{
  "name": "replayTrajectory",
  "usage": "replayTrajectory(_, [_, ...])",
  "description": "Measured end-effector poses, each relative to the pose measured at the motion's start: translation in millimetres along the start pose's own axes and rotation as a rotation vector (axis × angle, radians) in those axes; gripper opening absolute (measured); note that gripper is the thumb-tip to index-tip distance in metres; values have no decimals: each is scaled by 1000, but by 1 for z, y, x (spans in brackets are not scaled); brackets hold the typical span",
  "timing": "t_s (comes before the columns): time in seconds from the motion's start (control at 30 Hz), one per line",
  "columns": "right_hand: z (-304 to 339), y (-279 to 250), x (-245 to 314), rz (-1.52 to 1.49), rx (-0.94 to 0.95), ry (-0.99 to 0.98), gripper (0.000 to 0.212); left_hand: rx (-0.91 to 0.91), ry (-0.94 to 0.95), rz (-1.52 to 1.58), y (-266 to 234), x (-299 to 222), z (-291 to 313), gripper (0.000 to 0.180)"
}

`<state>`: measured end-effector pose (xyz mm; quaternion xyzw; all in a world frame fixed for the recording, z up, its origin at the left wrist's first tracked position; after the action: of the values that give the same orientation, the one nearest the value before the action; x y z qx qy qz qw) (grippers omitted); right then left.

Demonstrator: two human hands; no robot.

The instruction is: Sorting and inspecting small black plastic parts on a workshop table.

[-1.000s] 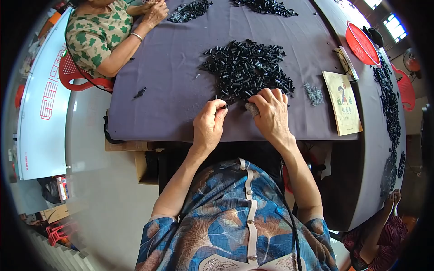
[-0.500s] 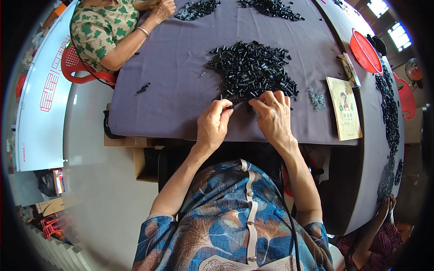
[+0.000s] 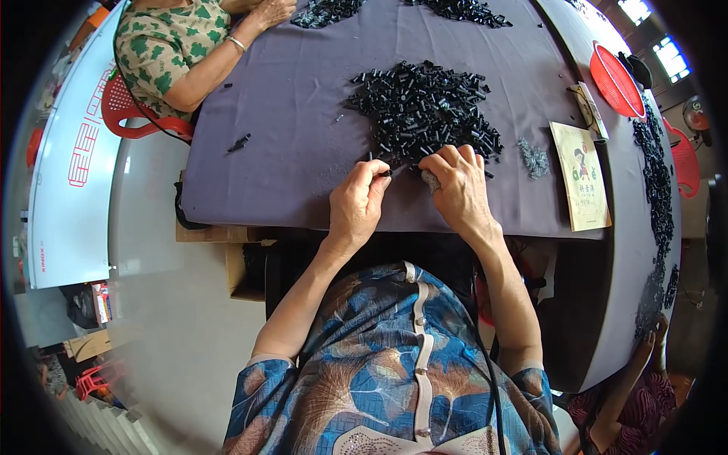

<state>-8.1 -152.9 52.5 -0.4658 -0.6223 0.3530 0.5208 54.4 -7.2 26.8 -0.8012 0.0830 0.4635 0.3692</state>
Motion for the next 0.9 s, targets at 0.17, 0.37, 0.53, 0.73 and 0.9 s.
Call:
replayTrajectory(0.17, [-3,0,-2,50,126,36,24,15,-27,14,1,0,-1,14])
replayTrajectory(0.37, [-12,0,6,117,191,-40,15,7,-11,14,1,1,0,14])
replayTrajectory(0.53, [-7,2,10,138,147,-126,10,21,-25,42,0,2,1,16])
replayTrajectory(0.73, [11,-18,10,-409,50,-33,29,80,-6,80,4,-9,1,16])
replayTrajectory(0.9, [25,2,1,-883,74,96,31,133,2,100,16,-22,1,17])
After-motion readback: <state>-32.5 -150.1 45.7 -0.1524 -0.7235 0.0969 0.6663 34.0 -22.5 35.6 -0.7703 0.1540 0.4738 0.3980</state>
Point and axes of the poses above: each hand's wrist, its own z-axis away from the middle knuckle, its own y-axis out of the palm, x = y × z, the point moved 7 cm from there along -z, towards the middle knuckle, and after that the axes turned 15 degrees about x, right-handed, at the moved point
